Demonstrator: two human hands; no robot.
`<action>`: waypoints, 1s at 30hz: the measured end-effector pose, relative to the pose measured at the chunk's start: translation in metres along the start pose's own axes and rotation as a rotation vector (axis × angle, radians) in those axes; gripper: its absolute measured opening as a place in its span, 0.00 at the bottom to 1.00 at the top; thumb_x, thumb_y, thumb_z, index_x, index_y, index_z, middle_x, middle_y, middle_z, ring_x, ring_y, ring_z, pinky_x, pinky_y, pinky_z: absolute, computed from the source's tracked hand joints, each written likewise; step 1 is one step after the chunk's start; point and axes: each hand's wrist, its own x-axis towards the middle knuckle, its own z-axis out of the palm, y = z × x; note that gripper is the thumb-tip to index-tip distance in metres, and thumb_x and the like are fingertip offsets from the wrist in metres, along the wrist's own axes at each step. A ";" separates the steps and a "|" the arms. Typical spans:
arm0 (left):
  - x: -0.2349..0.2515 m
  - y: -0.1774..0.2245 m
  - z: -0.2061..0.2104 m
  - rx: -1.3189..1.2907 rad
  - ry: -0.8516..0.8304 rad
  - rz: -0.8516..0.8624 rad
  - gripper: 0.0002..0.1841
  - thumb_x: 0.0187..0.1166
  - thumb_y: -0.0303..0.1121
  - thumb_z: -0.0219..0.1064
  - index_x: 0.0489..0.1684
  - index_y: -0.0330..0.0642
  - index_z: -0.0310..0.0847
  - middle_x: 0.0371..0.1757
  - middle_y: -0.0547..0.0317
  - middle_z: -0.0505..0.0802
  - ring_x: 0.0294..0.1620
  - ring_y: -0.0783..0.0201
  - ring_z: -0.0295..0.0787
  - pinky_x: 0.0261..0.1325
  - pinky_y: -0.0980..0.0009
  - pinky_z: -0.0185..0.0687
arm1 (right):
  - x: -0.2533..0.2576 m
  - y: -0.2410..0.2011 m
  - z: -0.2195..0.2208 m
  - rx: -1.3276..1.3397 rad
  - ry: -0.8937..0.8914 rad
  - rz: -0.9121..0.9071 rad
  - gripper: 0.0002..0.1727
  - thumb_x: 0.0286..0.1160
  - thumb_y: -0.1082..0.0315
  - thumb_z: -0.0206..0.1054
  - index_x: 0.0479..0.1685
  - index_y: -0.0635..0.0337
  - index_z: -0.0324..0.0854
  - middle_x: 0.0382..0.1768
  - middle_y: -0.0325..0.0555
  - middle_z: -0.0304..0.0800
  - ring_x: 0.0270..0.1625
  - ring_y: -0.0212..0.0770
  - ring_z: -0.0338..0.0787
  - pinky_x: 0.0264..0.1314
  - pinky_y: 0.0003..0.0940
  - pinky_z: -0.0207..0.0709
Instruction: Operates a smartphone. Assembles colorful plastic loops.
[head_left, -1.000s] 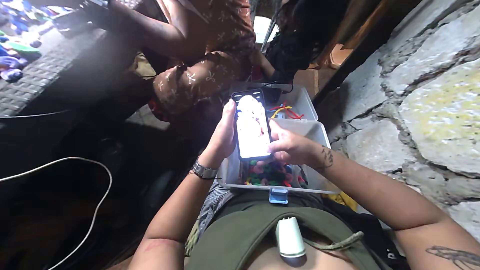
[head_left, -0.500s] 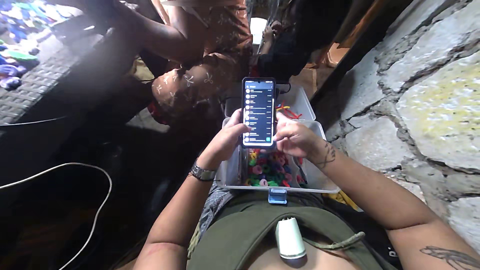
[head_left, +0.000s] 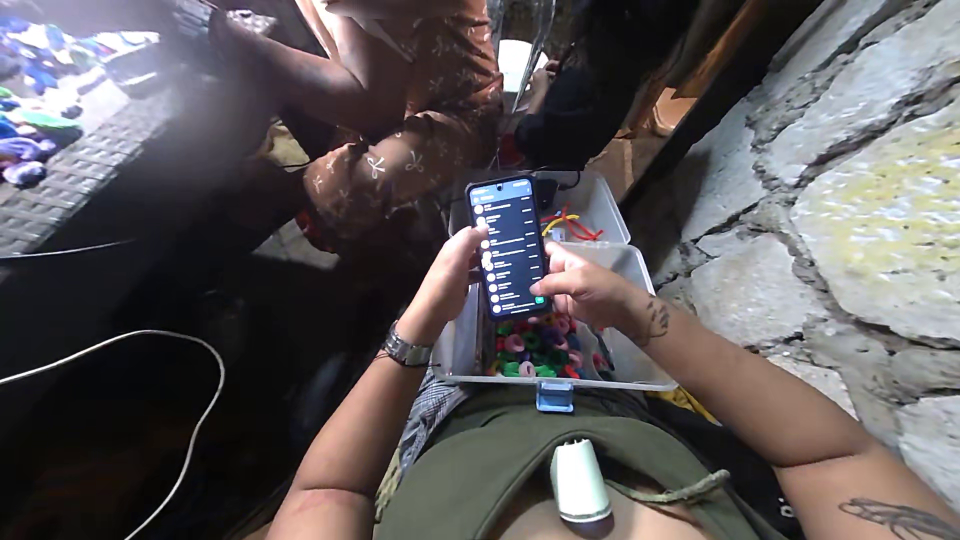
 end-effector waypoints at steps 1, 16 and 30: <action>0.000 0.001 0.001 -0.018 0.015 -0.006 0.23 0.91 0.51 0.40 0.61 0.48 0.78 0.43 0.64 0.93 0.41 0.71 0.92 0.43 0.71 0.89 | -0.001 0.001 0.001 -0.015 -0.008 -0.001 0.31 0.76 0.81 0.54 0.79 0.51 0.56 0.54 0.47 0.88 0.48 0.41 0.93 0.45 0.37 0.91; -0.001 -0.003 -0.003 -0.139 -0.010 0.041 0.17 0.88 0.40 0.45 0.68 0.48 0.71 0.47 0.63 0.92 0.45 0.71 0.92 0.48 0.71 0.89 | -0.003 0.003 0.001 -0.001 -0.066 -0.019 0.32 0.75 0.78 0.54 0.81 0.50 0.55 0.56 0.46 0.87 0.51 0.39 0.93 0.49 0.35 0.90; 0.001 -0.002 0.000 -0.116 0.047 0.006 0.23 0.93 0.48 0.38 0.62 0.48 0.78 0.47 0.63 0.94 0.45 0.71 0.92 0.48 0.70 0.89 | -0.004 0.004 0.001 -0.017 -0.094 -0.032 0.33 0.75 0.77 0.55 0.82 0.50 0.55 0.56 0.46 0.88 0.51 0.39 0.93 0.49 0.36 0.90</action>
